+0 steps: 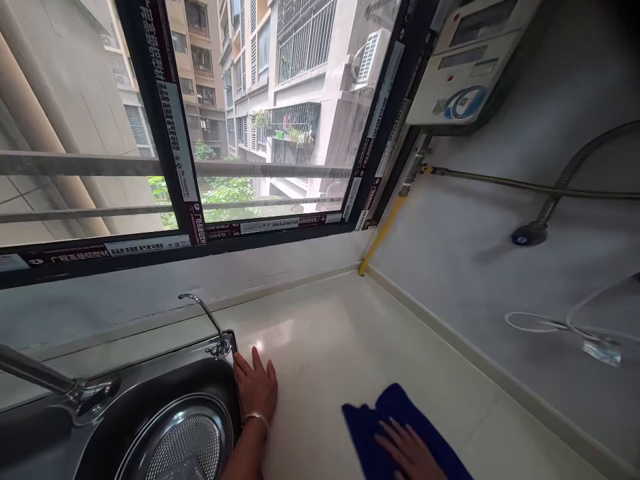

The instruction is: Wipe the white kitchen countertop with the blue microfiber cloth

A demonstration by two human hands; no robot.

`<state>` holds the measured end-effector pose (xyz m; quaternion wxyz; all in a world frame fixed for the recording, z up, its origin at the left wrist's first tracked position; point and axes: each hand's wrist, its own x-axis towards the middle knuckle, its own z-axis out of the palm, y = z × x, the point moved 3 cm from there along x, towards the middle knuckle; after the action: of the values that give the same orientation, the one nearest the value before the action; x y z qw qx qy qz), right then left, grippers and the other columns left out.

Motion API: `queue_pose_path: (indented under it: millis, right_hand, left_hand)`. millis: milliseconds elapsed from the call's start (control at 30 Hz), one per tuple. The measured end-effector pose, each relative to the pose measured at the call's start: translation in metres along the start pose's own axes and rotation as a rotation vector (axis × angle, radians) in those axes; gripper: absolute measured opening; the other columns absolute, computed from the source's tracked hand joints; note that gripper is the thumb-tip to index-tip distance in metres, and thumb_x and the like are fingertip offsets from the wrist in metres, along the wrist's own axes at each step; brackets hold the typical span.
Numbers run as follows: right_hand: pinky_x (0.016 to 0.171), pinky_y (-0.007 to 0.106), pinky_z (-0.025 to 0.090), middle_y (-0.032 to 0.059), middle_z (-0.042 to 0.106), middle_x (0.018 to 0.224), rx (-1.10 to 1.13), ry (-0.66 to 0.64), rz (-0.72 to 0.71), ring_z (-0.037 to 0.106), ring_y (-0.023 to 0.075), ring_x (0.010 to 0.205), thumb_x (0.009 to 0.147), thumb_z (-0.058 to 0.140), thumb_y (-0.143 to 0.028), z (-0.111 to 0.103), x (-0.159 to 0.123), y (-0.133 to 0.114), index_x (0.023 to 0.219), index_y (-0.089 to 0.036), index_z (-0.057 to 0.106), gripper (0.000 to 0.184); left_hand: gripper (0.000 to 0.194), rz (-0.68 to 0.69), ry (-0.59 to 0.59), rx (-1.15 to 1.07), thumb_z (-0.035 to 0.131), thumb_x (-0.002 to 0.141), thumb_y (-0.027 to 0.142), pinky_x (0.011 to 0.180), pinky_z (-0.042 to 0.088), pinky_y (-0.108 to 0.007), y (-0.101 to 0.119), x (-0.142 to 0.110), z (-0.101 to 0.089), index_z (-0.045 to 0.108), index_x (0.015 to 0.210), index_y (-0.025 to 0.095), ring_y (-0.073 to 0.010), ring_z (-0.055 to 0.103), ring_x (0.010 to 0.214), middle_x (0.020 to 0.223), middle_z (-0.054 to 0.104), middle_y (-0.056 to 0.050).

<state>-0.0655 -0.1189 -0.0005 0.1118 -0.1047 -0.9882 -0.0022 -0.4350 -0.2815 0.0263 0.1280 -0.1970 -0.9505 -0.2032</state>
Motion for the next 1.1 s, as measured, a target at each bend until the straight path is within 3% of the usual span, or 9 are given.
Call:
queue_pose_path:
  millis: [100,200,333,467,633,800,967,1100]
  right_hand:
    - [0.113,0.055,0.043,0.0012,0.044,0.155,-0.029,0.029,0.189,0.041,0.0295,0.143,0.096,0.047,-0.038,0.008,-0.015,0.042,0.153,-0.038,0.035,0.059]
    - [0.118,0.056,0.035,0.0028,0.043,0.157,-0.039,0.042,0.346,0.036,0.028,0.147,0.098,0.039,-0.04,0.017,-0.01,0.079,0.152,-0.034,0.039,0.054]
    - [0.12,0.055,0.029,0.0061,0.041,0.158,-0.097,0.06,0.578,0.031,0.0272,0.149,0.1,0.024,-0.044,0.023,0.018,0.117,0.15,-0.025,0.043,0.057]
    - [0.119,0.058,0.026,0.0075,0.037,0.16,-0.192,0.02,0.822,0.027,0.0299,0.15,0.098,0.018,-0.041,0.027,0.055,0.136,0.152,-0.023,0.04,0.061]
    - [0.114,0.066,0.025,0.0114,0.033,0.16,-0.21,-0.024,0.979,0.024,0.0375,0.149,0.097,0.02,-0.04,0.033,0.103,0.143,0.153,-0.025,0.037,0.06]
    - [0.108,0.074,0.024,0.0183,0.036,0.157,-0.185,0.053,1.045,0.026,0.0445,0.145,0.096,0.024,-0.034,0.033,0.16,0.14,0.151,-0.019,0.042,0.059]
    - [0.107,0.076,0.023,0.0215,0.036,0.157,-0.125,0.06,0.937,0.028,0.0485,0.143,0.096,0.026,-0.035,0.044,0.229,0.125,0.15,-0.013,0.042,0.06]
    - [0.108,0.078,0.02,0.0198,0.034,0.159,-0.062,0.049,0.784,0.023,0.0487,0.145,0.095,0.027,-0.034,0.059,0.283,0.093,0.152,-0.014,0.039,0.061]
  left_hand:
    - [0.055,0.013,-0.013,0.027,0.039,0.097,0.034,0.111,0.039,-0.051,0.0,0.0,0.0,0.046,0.145,0.009,-0.0425,0.039,0.139,0.152,0.032,-0.033]
    - [0.055,0.026,-0.02,0.065,0.04,0.097,0.033,0.11,0.04,-0.052,0.002,-0.001,-0.002,0.045,0.146,0.009,-0.0435,0.04,0.138,0.152,0.031,-0.034]
    - [0.055,0.035,-0.041,0.084,0.037,0.098,0.033,0.107,0.043,-0.051,0.004,-0.002,-0.005,0.043,0.147,0.009,-0.0448,0.041,0.137,0.151,0.031,-0.035]
    - [0.056,0.032,-0.055,0.078,0.035,0.098,0.034,0.107,0.043,-0.052,0.004,-0.003,-0.006,0.041,0.148,0.009,-0.0456,0.04,0.137,0.151,0.031,-0.035]
    - [0.056,0.013,-0.071,0.044,0.037,0.097,0.034,0.108,0.043,-0.053,0.003,-0.003,-0.004,0.042,0.148,0.009,-0.0452,0.039,0.139,0.153,0.029,-0.033]
    - [0.056,-0.007,-0.087,0.01,0.037,0.097,0.034,0.11,0.042,-0.054,0.003,-0.003,-0.005,0.043,0.147,0.011,-0.0436,0.036,0.142,0.156,0.028,-0.03]
    - [0.058,-0.023,-0.097,-0.027,0.038,0.097,0.035,0.112,0.04,-0.056,0.003,-0.005,-0.003,0.04,0.149,0.012,-0.0439,0.033,0.143,0.16,0.023,-0.029]
    - [0.058,-0.029,-0.103,-0.027,0.036,0.098,0.038,0.111,0.041,-0.057,0.003,-0.006,-0.001,0.039,0.15,0.013,-0.0448,0.032,0.144,0.16,0.021,-0.03]
